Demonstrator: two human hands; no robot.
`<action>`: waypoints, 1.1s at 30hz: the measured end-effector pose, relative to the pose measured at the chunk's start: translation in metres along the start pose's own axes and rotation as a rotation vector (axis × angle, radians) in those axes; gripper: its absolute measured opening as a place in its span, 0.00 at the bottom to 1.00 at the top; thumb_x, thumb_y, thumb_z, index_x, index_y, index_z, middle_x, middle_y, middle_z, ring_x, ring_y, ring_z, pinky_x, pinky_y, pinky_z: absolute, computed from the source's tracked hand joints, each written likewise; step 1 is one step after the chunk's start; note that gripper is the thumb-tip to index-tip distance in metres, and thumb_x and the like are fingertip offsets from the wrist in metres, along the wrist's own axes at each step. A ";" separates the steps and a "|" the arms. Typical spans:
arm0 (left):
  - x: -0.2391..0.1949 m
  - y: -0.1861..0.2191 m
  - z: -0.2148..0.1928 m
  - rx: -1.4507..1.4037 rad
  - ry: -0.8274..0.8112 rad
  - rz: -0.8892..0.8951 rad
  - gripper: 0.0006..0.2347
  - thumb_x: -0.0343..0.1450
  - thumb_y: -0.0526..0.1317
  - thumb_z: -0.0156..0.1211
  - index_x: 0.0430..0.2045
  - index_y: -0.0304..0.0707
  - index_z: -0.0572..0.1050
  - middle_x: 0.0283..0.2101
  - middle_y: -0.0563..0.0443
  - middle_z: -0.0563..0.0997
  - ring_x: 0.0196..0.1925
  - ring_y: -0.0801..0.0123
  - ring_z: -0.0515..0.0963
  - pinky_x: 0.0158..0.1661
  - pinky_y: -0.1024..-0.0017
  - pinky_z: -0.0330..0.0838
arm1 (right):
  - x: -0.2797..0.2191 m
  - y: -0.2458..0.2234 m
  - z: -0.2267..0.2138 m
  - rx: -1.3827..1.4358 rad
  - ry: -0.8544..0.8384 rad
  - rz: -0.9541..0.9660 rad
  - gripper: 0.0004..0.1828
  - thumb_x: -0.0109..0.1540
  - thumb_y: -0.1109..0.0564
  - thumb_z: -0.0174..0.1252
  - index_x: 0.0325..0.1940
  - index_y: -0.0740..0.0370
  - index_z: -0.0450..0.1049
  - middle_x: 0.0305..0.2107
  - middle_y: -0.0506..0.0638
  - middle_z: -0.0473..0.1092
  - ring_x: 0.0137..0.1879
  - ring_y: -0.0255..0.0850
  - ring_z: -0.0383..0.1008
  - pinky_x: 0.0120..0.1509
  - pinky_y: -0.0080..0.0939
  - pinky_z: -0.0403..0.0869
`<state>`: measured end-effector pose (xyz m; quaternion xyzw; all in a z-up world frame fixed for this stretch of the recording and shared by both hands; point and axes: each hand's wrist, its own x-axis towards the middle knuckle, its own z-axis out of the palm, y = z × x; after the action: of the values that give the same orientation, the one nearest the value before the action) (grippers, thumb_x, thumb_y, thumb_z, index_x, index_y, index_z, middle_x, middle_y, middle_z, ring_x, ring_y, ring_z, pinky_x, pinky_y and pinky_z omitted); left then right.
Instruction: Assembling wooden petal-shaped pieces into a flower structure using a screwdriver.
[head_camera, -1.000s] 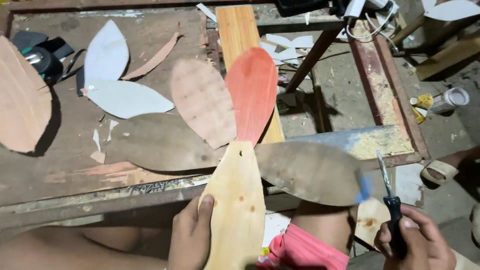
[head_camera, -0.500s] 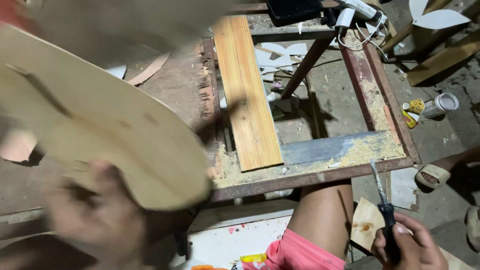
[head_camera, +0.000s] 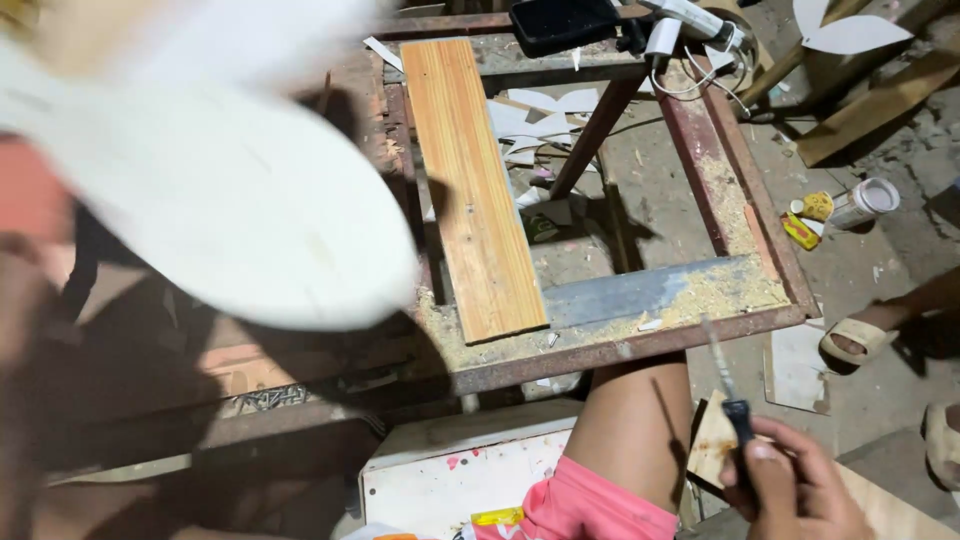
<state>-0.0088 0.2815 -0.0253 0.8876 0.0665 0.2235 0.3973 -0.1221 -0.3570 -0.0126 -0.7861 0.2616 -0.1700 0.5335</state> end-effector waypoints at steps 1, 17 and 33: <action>-0.007 0.024 0.019 -0.018 -0.035 -0.016 0.08 0.89 0.25 0.53 0.62 0.17 0.71 0.44 0.39 0.71 0.38 0.63 0.67 0.38 0.71 0.61 | 0.001 0.004 0.002 -0.009 -0.020 0.035 0.12 0.71 0.68 0.49 0.56 0.77 0.72 0.27 0.64 0.70 0.28 0.45 0.70 0.30 0.39 0.71; -0.047 0.145 0.116 0.708 -0.110 0.867 0.07 0.67 0.39 0.61 0.37 0.45 0.75 0.46 0.55 0.79 0.54 0.64 0.78 0.58 0.58 0.67 | -0.036 -0.041 0.073 -0.126 -0.319 -0.101 0.19 0.57 0.64 0.54 0.52 0.67 0.77 0.32 0.59 0.84 0.32 0.43 0.88 0.42 0.41 0.87; -0.052 0.140 0.118 0.515 -0.087 0.823 0.06 0.66 0.33 0.65 0.34 0.38 0.81 0.44 0.54 0.85 0.46 0.69 0.85 0.38 0.72 0.73 | -0.038 -0.040 0.092 -0.338 -0.357 -0.165 0.15 0.55 0.60 0.63 0.46 0.58 0.81 0.25 0.49 0.85 0.23 0.34 0.81 0.29 0.30 0.75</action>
<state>-0.0104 0.0916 -0.0094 0.9182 -0.2535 0.3010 0.0456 -0.0929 -0.2536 -0.0097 -0.9004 0.1229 -0.0253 0.4167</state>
